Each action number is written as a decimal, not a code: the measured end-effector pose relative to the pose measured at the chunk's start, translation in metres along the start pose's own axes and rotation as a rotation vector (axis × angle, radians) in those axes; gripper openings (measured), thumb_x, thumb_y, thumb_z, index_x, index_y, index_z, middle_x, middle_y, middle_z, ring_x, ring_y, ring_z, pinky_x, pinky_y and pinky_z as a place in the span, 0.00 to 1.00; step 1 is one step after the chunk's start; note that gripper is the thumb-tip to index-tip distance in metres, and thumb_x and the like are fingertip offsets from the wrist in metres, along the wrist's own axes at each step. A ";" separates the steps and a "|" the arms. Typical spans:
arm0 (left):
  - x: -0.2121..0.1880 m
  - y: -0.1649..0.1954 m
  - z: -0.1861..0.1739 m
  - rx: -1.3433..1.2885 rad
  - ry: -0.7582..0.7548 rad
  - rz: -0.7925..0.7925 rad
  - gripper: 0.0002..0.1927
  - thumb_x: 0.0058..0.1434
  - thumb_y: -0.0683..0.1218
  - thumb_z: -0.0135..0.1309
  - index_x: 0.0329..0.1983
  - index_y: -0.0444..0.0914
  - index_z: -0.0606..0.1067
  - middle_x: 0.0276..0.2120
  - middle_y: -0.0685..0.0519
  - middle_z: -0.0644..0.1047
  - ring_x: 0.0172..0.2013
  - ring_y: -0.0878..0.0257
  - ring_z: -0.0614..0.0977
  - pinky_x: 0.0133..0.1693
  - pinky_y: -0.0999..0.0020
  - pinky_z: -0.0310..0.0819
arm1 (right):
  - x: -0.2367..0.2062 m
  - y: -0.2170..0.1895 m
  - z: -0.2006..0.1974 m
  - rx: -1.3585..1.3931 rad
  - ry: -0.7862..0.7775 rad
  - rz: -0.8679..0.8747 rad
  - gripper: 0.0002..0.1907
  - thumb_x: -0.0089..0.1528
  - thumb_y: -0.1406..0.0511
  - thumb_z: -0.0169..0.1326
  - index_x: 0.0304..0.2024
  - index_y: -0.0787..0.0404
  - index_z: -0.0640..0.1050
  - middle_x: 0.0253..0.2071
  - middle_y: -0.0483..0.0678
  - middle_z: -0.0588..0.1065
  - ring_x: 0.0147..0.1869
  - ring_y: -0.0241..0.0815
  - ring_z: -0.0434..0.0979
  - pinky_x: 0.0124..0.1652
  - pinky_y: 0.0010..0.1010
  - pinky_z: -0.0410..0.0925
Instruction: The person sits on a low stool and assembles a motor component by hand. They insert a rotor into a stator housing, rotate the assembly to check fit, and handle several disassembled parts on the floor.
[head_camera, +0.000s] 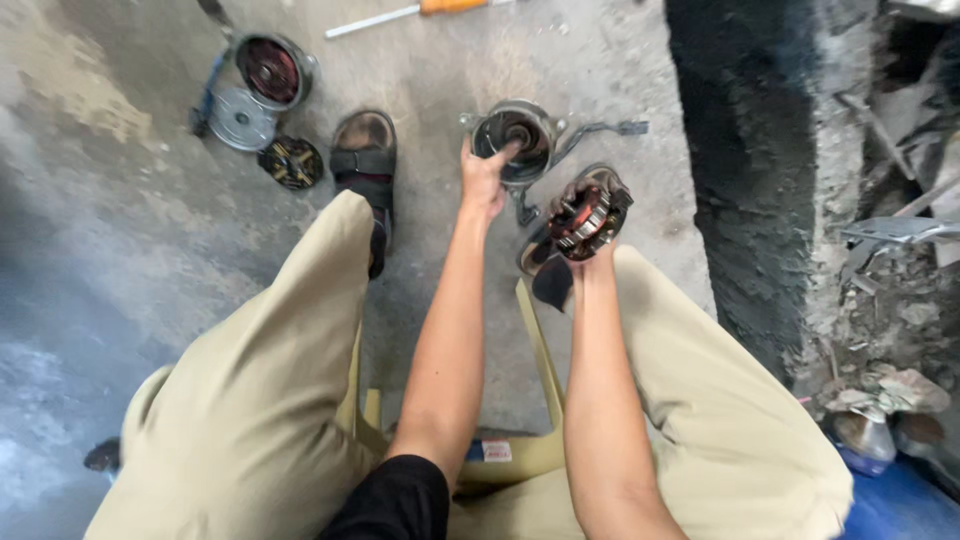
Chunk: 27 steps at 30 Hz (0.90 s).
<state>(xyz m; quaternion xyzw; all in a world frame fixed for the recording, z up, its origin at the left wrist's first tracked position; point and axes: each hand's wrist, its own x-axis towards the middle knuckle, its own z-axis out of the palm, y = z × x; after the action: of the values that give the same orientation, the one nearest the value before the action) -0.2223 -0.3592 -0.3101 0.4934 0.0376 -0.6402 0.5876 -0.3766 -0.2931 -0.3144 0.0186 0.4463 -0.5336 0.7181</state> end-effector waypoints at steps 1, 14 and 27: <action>-0.016 0.009 0.013 -0.049 -0.015 0.068 0.37 0.50 0.35 0.69 0.63 0.30 0.66 0.50 0.44 0.79 0.48 0.52 0.82 0.52 0.54 0.77 | -0.018 -0.012 0.014 -0.070 -0.016 -0.006 0.24 0.72 0.46 0.41 0.39 0.58 0.73 0.32 0.50 0.73 0.32 0.50 0.73 0.34 0.40 0.69; -0.350 0.121 0.055 0.660 0.686 0.088 0.33 0.52 0.41 0.54 0.65 0.37 0.68 0.52 0.30 0.76 0.54 0.35 0.77 0.58 0.49 0.68 | -0.336 -0.061 0.109 -0.140 0.025 0.042 0.29 0.68 0.40 0.36 0.39 0.54 0.76 0.31 0.45 0.76 0.36 0.44 0.78 0.37 0.35 0.74; -0.419 0.097 -0.029 0.911 0.285 0.301 0.24 0.50 0.44 0.60 0.52 0.31 0.78 0.46 0.35 0.81 0.50 0.41 0.82 0.52 0.54 0.76 | -0.454 -0.054 0.014 -0.377 0.069 -0.090 0.25 0.66 0.44 0.46 0.39 0.56 0.77 0.33 0.47 0.78 0.35 0.42 0.80 0.38 0.37 0.77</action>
<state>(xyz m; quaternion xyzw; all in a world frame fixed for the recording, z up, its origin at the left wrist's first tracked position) -0.2029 -0.0709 0.0092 0.7826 -0.2375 -0.4258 0.3871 -0.4247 0.0168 0.0186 -0.1178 0.5630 -0.4712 0.6687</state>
